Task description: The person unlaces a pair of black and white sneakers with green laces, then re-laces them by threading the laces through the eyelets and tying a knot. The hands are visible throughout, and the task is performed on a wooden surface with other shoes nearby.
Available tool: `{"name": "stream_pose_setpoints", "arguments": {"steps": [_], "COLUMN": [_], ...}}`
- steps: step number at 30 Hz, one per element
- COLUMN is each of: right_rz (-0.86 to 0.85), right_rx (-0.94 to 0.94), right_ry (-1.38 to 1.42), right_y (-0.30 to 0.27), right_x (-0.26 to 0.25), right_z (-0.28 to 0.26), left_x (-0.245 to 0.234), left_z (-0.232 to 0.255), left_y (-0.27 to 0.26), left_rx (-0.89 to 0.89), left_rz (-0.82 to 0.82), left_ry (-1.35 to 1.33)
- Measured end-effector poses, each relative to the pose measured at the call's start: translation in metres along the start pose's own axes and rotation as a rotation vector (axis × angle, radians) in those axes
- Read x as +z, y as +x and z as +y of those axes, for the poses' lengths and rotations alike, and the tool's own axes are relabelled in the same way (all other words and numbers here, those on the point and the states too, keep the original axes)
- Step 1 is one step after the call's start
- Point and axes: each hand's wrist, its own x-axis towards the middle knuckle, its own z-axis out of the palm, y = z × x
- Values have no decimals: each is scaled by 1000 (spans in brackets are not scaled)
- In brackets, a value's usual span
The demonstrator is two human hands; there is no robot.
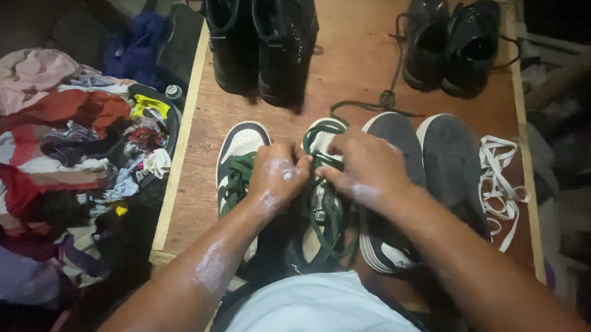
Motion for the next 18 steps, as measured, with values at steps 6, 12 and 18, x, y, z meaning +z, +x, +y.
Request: {"name": "stream_pose_setpoints", "arguments": {"steps": [6,12,18], "right_rz": [39,-171,-308], "right_rx": [-54,65,446], "right_ry": [-73,-252,-494], "right_y": [2,-14,-40], "right_x": [22,-1,-57], "right_z": [-9,17,80], "left_x": [4,-7,-1], "left_z": [1,0,2], "left_y": [0,0,-2], "left_rx": [50,70,-26], "left_rz": [-6,53,-32], "left_ry": [-11,187,99]}}
